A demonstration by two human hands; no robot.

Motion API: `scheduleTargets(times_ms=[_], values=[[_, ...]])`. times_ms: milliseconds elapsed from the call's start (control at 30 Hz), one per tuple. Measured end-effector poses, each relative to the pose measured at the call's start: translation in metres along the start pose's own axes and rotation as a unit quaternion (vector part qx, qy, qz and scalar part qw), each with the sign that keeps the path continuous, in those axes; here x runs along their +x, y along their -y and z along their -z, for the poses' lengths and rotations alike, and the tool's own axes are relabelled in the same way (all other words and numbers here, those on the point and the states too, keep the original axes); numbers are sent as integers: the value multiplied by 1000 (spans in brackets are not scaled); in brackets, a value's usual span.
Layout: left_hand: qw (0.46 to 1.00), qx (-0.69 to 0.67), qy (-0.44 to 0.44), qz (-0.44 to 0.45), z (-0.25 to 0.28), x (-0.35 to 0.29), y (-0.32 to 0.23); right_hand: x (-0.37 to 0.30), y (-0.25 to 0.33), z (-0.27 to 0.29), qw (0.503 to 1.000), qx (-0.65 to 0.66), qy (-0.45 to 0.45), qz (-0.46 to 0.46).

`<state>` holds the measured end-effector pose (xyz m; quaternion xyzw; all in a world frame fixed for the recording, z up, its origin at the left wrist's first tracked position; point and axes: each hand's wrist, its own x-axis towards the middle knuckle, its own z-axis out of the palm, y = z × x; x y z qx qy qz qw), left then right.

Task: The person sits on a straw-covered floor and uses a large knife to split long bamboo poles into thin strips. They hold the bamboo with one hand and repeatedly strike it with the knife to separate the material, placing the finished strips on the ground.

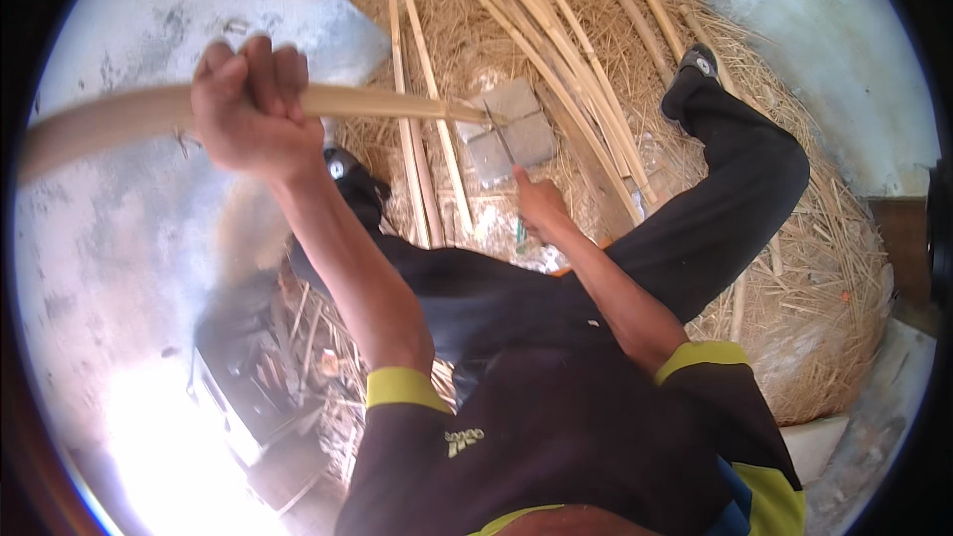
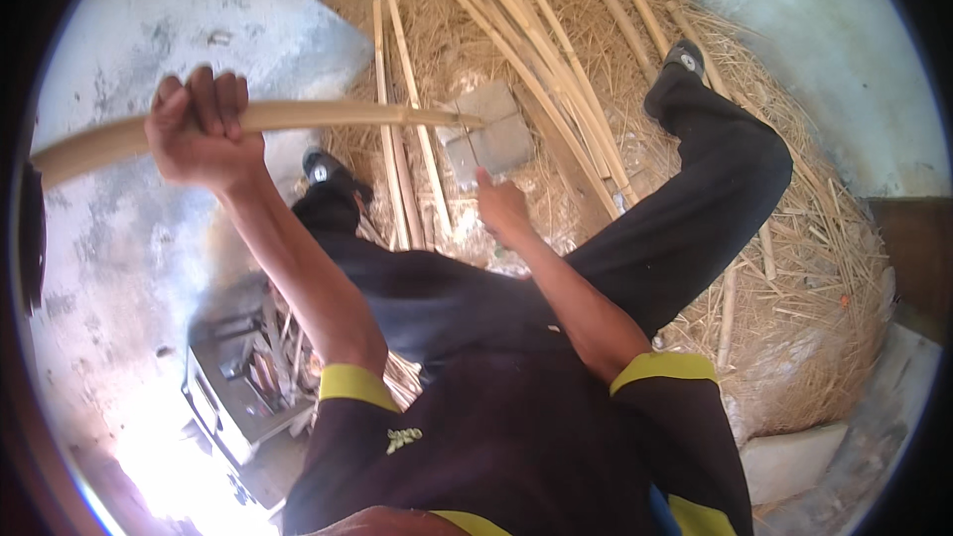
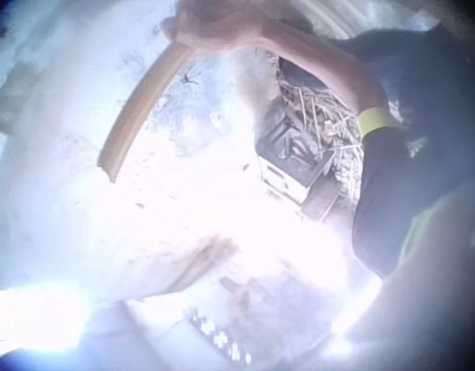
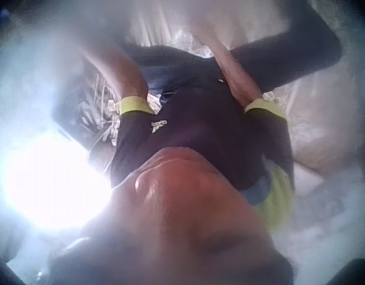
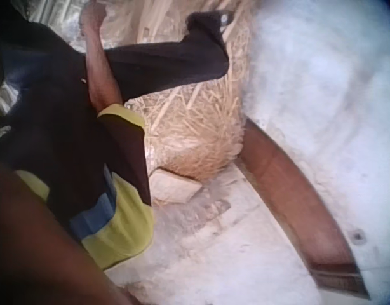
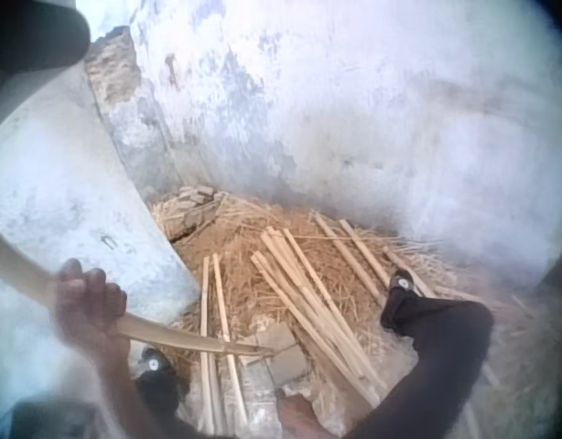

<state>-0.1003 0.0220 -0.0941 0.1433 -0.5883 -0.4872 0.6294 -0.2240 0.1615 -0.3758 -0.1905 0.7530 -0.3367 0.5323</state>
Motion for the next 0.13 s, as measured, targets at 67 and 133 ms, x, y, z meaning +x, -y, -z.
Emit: scheduleTargets(times_ms=[67,133], values=[[1000,-19,15,9,1,-2,-4,20,7,20,999,-11,3,44],[1000,-28,-13,-1,2,-2,0,-7,-2,23,999,11,7,39]])
